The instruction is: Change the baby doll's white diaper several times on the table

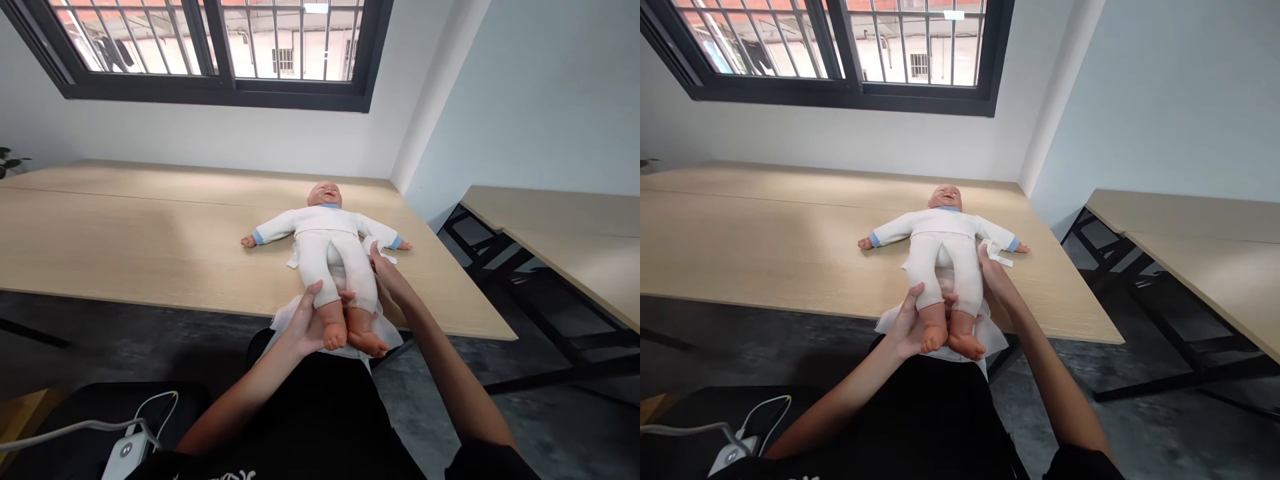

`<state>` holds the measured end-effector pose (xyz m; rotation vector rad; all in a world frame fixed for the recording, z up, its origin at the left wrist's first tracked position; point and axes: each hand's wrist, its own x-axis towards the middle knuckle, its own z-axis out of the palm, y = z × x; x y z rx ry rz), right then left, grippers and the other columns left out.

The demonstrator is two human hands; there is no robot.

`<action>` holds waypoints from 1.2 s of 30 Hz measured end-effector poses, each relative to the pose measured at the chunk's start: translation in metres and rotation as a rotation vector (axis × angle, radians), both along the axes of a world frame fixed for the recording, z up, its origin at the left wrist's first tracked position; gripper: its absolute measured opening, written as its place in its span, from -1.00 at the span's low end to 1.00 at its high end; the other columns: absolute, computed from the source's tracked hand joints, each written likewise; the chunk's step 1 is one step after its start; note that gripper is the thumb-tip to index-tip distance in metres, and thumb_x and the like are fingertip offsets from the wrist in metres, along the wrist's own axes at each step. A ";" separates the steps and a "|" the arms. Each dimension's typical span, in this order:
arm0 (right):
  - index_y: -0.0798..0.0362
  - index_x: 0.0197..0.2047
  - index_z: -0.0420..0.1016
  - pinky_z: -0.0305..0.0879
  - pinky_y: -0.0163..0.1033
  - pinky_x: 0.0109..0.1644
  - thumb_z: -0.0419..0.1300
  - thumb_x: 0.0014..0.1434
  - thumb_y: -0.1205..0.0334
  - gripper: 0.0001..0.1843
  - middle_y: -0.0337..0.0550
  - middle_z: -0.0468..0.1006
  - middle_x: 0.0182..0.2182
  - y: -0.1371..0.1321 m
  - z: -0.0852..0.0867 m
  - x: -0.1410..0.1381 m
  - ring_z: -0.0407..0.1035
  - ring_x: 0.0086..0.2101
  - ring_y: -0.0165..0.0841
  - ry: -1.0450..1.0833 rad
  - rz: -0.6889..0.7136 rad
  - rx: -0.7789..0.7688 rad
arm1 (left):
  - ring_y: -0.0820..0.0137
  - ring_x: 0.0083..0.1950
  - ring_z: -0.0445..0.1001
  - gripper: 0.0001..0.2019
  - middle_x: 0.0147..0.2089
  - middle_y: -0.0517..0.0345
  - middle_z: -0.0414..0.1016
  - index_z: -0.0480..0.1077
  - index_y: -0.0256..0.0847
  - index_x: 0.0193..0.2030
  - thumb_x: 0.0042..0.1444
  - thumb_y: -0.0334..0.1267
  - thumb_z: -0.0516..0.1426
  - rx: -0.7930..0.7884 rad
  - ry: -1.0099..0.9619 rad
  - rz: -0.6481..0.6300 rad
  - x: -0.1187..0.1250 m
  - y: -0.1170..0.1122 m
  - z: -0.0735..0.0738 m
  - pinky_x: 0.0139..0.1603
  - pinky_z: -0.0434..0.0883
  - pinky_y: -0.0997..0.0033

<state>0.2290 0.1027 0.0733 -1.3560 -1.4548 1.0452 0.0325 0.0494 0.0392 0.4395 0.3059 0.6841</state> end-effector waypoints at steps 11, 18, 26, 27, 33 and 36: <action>0.05 0.16 0.25 0.34 0.07 0.23 0.29 0.15 -0.18 -0.33 0.11 0.49 0.13 -0.045 0.007 -0.004 0.40 0.13 -0.03 -0.221 -0.018 -0.026 | 0.02 0.08 0.57 -0.63 0.06 -0.15 0.59 0.52 -0.28 0.00 0.10 -0.14 0.32 0.055 0.316 0.090 -0.049 -0.002 0.025 0.11 0.49 0.07; 0.08 0.09 0.38 0.36 0.07 0.20 0.20 0.15 -0.11 -0.44 0.10 0.49 0.13 -0.031 0.013 0.027 0.39 0.14 0.03 -0.362 -0.022 0.012 | 0.30 -0.38 0.57 -0.43 -0.09 0.05 0.56 0.33 -0.17 -0.01 -0.14 -0.23 0.45 0.192 0.660 0.433 -0.088 0.001 0.031 -0.37 0.56 0.27; 0.13 0.29 0.29 0.38 0.22 0.16 0.18 0.23 -0.09 -0.32 0.20 0.48 0.14 -0.038 0.006 0.038 0.40 0.11 0.12 -0.670 -0.143 0.182 | 0.17 0.11 0.53 -0.43 0.09 -0.06 0.56 0.38 -0.18 0.11 -0.02 -0.15 0.42 0.408 0.799 0.446 -0.091 0.012 0.035 0.01 0.48 0.33; 0.16 0.30 0.28 0.34 0.26 0.19 0.16 0.26 -0.05 -0.34 0.25 0.45 0.16 -0.042 0.004 0.032 0.36 0.15 0.15 -0.751 -0.201 0.284 | 0.16 0.11 0.53 -0.49 0.07 -0.06 0.57 0.41 -0.19 0.08 0.02 -0.10 0.40 0.392 0.786 0.428 -0.089 0.019 0.035 -0.01 0.48 0.33; 0.19 0.26 0.38 0.33 0.02 0.32 -0.08 0.45 0.20 -0.55 0.13 0.41 0.25 -0.060 -0.017 -0.031 0.33 0.23 -0.10 -0.913 0.106 0.637 | 0.18 -0.10 0.56 -0.61 -0.18 -0.04 0.63 0.52 -0.32 -0.04 0.28 0.02 0.19 0.269 0.623 0.388 -0.070 0.089 0.034 -0.04 0.48 0.32; 0.32 0.32 0.34 0.29 0.07 0.34 -0.04 0.45 0.21 -0.49 0.23 0.37 0.28 -0.054 -0.024 -0.053 0.31 0.25 0.00 -1.016 0.128 0.475 | 0.09 -0.06 0.59 -0.37 -0.24 -0.13 0.62 0.46 -0.43 0.08 0.41 0.15 -0.12 0.082 0.594 0.233 -0.064 0.122 0.042 0.04 0.49 0.18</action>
